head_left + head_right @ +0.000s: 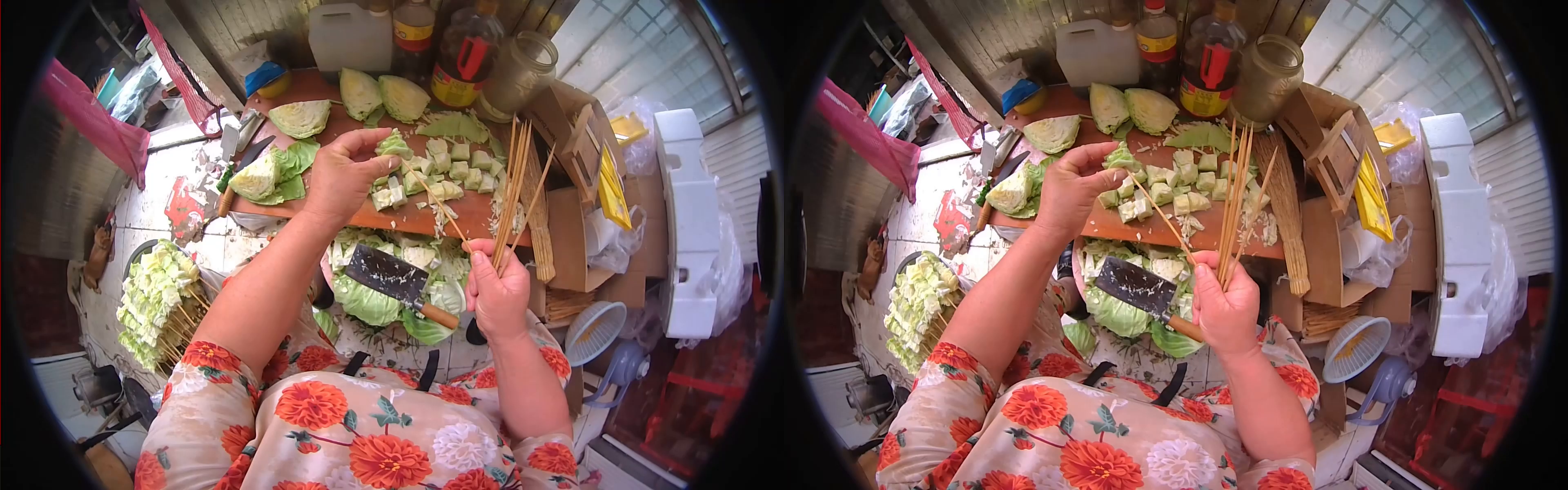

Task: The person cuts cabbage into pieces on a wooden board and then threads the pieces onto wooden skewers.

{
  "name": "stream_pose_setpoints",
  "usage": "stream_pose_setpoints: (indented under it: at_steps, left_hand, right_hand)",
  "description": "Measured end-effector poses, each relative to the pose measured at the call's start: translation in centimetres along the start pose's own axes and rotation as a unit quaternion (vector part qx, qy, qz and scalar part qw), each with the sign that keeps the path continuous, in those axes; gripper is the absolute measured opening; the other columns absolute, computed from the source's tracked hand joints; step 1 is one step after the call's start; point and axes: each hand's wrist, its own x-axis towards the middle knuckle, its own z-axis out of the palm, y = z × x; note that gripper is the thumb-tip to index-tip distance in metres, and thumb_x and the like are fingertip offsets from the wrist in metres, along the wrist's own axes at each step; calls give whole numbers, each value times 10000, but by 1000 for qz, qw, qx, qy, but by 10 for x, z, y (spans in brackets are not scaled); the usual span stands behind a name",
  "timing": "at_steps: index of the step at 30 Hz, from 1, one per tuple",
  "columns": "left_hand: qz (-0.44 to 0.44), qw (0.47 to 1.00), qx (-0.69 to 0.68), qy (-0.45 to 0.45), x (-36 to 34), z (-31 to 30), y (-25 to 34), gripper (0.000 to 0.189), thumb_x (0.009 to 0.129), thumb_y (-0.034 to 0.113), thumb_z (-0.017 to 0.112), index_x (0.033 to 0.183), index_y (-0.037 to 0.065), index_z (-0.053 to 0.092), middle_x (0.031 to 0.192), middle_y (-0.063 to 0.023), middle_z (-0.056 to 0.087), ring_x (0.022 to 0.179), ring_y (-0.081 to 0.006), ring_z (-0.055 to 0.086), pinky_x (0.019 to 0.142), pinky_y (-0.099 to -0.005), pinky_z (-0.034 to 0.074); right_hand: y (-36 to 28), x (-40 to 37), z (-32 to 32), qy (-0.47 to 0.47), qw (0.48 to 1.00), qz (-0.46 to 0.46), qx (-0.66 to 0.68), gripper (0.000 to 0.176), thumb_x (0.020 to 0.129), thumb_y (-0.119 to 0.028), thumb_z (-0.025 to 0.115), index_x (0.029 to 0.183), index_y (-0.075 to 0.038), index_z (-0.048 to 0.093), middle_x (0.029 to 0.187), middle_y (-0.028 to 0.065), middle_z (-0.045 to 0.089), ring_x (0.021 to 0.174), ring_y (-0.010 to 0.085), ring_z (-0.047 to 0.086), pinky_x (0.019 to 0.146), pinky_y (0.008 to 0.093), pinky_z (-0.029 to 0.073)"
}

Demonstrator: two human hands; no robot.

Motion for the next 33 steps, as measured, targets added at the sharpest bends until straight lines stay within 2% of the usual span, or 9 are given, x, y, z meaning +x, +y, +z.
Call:
stream_pose_setpoints:
  at_steps: [11,15,17,19,21,25,27,29,33]
  left_hand:
    - [-33,998,31,-43,-19,23,0,353,780,-29,671,1125,-8,600,908,-32,634,813,-83,593,747,-219,504]
    - [-74,986,22,-150,-38,42,-13,354,791,-8,670,1134,-13,586,968,-46,641,846,-89,609,745,-237,516]
    - [-28,979,72,-188,-51,50,-25,355,783,6,687,1123,-16,588,998,-59,643,874,-98,615,761,-240,518]
    - [-44,977,88,-190,-49,50,-25,378,783,58,704,1132,-16,581,1001,-60,639,896,-106,608,780,-265,516]
    - [93,945,234,-209,-44,45,-21,383,809,94,683,1154,-19,559,1006,-63,633,920,-118,599,816,-286,502]
    - [23,965,97,-242,-22,32,-30,362,832,121,649,1154,-11,548,1003,-59,629,930,-133,597,836,-291,485]
    - [-24,996,-28,-86,1,21,-32,325,837,104,621,1137,1,551,971,-45,624,886,-129,601,795,-256,476]
    - [-24,998,49,24,22,-3,-35,252,811,72,608,1053,2,602,974,-92,638,849,-109,582,742,-246,471]
    - [-95,964,241,60,38,-47,-56,248,815,63,593,1057,11,613,951,-81,641,826,-116,581,733,-243,466]
  right_hand:
    - [5,1,9,0,1000,15,-1,122,916,-75,534,1004,3,564,620,-11,494,448,47,432,387,200,369]
    - [7,13,14,24,999,23,-18,102,912,-81,538,970,2,556,605,-8,489,433,53,433,380,209,369]
    - [13,22,15,53,998,21,-6,85,910,-89,538,919,-5,540,587,-2,490,415,62,435,369,218,367]
    - [17,26,12,55,998,18,-34,90,908,-98,540,882,-13,525,577,5,496,403,68,439,360,227,362]
    - [15,29,11,57,996,40,-51,101,908,-109,546,890,-11,528,583,7,507,401,71,442,357,228,358]
    - [8,35,5,40,995,56,-74,124,910,-132,548,907,-9,535,584,12,502,405,75,440,361,225,355]
    - [5,36,0,49,996,65,-45,146,916,-152,543,932,-6,545,594,17,496,409,78,433,365,219,349]
    - [0,35,-3,57,995,75,-24,159,919,-162,537,952,-7,551,603,21,492,412,80,426,366,217,342]
    - [-3,34,-6,58,995,76,-5,168,918,-171,540,962,-9,552,605,20,493,411,81,426,364,216,337]
